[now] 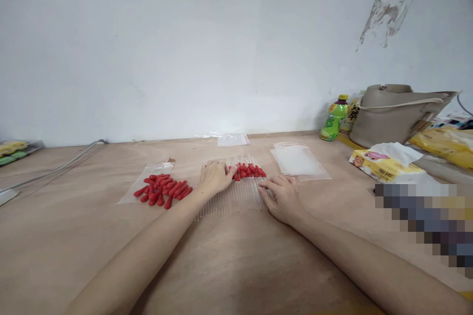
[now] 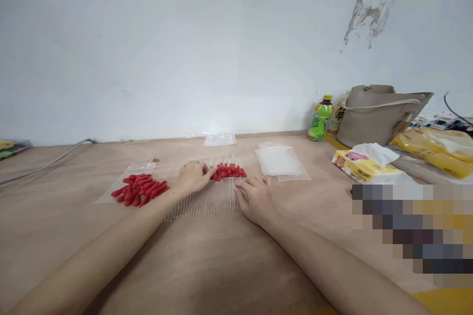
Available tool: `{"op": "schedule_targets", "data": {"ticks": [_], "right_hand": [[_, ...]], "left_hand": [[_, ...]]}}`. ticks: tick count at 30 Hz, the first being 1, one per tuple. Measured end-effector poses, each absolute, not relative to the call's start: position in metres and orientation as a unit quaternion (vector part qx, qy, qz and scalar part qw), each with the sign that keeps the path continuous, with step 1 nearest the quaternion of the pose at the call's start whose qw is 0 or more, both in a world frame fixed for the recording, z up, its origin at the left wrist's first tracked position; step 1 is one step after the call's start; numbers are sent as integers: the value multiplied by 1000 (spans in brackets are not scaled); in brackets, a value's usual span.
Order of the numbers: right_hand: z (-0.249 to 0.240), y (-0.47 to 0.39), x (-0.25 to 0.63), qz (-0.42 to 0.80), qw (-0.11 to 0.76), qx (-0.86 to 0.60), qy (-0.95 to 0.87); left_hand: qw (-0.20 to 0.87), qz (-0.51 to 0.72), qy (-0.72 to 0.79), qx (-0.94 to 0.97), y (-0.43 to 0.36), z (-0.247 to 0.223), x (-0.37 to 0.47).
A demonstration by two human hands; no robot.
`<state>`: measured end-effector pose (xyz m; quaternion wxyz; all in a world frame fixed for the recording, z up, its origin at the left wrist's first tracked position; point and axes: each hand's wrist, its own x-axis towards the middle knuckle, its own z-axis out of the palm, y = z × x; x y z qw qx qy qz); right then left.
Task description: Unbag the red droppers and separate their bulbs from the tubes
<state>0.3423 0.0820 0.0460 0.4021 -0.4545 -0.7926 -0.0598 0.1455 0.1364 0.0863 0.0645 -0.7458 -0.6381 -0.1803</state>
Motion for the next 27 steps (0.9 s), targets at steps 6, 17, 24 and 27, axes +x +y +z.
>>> {"op": "schedule_targets", "data": {"ticks": [6,17,24,27], "right_hand": [[44,83,342,-68,400,-457,-792],[43,84,343,-48,436,-449,-779],[50,75,341,-76,452,-337,-823],[52,71,338,-98,414,-281,-860]], "left_hand": [[57,-157,-663,-730,140,86,151],[80,-212,-604,-764,99,90,119],[194,-247,-418,-852,52,67,79],[211,-278,-391,-852,49,60,80]]}}
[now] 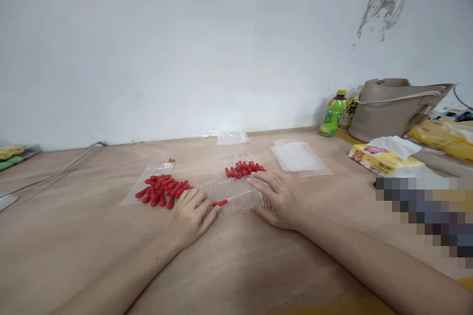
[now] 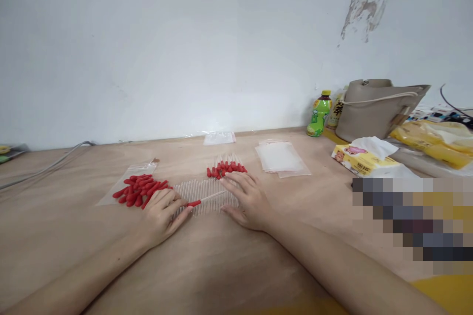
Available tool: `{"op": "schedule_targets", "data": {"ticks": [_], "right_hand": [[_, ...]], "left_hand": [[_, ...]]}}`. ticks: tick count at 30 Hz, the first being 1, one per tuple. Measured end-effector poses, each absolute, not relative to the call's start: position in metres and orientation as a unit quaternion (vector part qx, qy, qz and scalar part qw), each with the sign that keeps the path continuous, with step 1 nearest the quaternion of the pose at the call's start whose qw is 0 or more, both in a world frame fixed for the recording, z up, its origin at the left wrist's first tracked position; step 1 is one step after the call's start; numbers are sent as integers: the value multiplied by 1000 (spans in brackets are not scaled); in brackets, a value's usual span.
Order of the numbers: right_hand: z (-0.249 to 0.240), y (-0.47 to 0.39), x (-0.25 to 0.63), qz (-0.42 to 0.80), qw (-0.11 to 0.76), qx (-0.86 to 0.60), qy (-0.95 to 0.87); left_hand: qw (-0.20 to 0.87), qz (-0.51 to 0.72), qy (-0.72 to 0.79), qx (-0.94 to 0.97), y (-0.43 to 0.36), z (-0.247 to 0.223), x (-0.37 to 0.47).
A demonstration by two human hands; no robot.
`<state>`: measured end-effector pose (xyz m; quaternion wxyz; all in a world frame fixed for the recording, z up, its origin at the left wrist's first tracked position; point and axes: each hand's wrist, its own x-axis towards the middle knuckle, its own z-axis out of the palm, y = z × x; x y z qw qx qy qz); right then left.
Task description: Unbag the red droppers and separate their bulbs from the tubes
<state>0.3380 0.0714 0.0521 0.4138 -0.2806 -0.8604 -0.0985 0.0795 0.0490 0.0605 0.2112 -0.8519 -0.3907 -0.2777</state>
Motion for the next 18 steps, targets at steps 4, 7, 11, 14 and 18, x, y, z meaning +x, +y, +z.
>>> {"op": "schedule_targets", "data": {"ticks": [4,7,11,14,18], "right_hand": [[50,70,331,-115,389,-259,-877],[48,70,325,-114,379,-262,-880],[46,73,319,-106,378,-257,-883],[47,72,317,-97,381,-249,-885],[51,66,314,-87,378,-236,-891]], "left_hand": [[222,-303,-361,-853,49,59,88],[230,-314,-337,-857,48,59,91],[220,-326,-343,-853,46,58,92],[186,-347,-348,-851,46,58,95],[150,-325,-290,-887,48,58,101]]}}
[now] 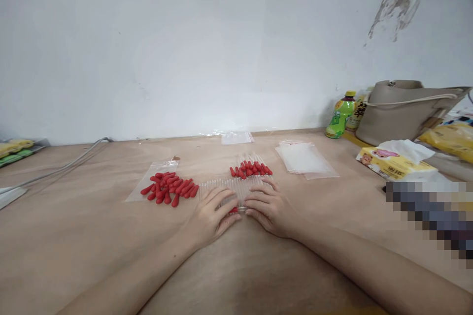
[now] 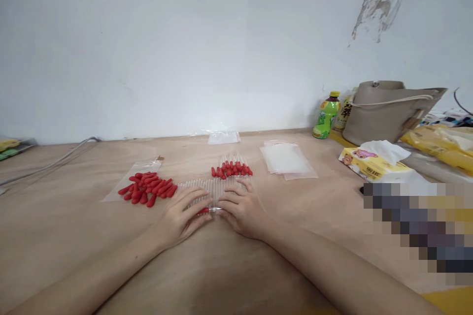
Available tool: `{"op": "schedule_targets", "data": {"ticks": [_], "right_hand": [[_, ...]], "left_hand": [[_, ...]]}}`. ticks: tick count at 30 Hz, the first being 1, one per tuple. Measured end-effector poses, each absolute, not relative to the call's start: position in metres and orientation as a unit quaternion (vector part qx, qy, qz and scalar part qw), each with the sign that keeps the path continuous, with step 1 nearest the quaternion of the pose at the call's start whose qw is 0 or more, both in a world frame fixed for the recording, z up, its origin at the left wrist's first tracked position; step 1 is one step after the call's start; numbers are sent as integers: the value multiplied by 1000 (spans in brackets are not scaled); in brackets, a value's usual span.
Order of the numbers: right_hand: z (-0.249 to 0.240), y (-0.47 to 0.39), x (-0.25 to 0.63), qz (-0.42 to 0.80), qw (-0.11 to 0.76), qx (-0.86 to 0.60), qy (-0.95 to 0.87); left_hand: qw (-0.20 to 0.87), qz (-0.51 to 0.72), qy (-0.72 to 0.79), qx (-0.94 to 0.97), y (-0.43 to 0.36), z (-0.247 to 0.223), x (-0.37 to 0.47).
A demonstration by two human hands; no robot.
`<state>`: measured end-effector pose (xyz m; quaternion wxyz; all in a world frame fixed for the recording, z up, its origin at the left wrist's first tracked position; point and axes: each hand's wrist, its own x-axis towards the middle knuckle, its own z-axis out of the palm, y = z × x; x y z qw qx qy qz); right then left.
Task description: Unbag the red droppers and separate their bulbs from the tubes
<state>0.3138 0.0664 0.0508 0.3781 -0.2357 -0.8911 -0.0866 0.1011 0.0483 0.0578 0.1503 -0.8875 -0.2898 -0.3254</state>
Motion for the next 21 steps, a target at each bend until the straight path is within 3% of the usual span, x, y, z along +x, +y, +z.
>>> {"op": "schedule_targets", "data": {"ticks": [13,21], "right_hand": [[40,69,308,-21,391,-145,-909],[45,63,310,-47,366,-134,-920]], "left_hand": [[165,-310,-249,-903,46,59,104],[137,-292,-260,-910,42,61,103]]}}
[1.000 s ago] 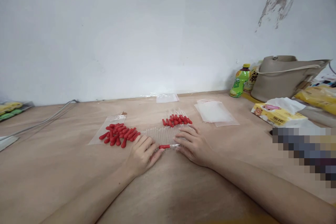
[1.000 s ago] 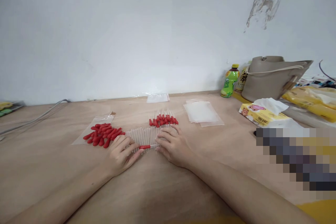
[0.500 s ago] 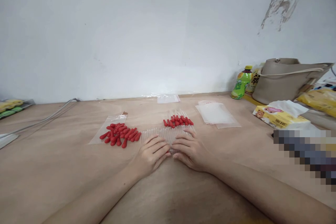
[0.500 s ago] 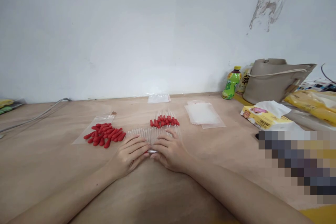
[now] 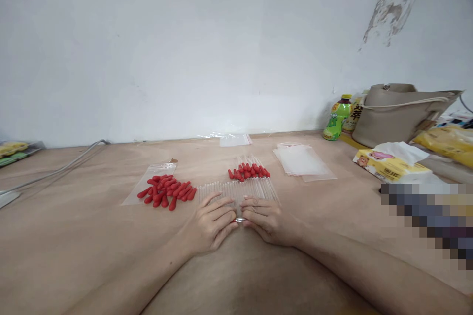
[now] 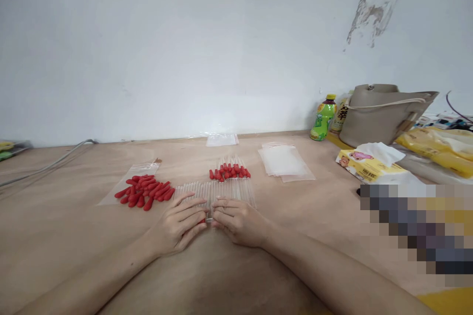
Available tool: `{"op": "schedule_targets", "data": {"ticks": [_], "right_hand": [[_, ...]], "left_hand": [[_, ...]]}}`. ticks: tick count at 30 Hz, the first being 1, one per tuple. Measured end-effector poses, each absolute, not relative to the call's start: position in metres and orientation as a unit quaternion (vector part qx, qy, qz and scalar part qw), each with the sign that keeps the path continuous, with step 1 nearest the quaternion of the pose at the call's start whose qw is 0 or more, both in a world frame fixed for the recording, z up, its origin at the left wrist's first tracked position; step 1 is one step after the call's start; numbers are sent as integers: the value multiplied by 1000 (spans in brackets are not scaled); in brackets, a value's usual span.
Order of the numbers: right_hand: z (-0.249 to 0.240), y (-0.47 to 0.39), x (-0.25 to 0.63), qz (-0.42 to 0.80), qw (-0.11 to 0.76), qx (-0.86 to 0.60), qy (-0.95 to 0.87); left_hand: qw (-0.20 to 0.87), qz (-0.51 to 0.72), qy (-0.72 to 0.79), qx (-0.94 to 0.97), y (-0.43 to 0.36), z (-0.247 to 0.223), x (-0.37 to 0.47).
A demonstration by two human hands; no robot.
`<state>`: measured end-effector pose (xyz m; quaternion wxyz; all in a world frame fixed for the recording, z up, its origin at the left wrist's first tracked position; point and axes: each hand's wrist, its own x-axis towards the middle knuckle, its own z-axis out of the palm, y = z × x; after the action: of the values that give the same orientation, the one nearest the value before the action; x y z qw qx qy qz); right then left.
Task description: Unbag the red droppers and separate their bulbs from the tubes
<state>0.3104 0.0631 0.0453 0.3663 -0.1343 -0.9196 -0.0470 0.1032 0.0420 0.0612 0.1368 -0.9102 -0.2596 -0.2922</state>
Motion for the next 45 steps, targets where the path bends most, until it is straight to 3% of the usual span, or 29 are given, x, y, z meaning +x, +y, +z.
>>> {"op": "schedule_targets", "data": {"ticks": [20,24,28,34,40,45], "right_hand": [[45,66,328,-150,411,-93,-894],[47,73,338,-135,451,-231,-851],[49,82,337,-120,425,-386,-810],[58,88,329,-41,429,-423,-797],[55,92,326,-50,430,-424,-796],[45,95,323,-94,393,-414,-815]], "left_hand": [[127,-300,-261,-908,41,61,91],[129,-345,-309,-877,42,59,80],[125,-382,-391,-828,50,63,72],[143,-422,-592,-672,67,97,22],[-44,-440,-719,-536,67,123,-28],[-74,-429,-722,-539,73,115,-50]]}}
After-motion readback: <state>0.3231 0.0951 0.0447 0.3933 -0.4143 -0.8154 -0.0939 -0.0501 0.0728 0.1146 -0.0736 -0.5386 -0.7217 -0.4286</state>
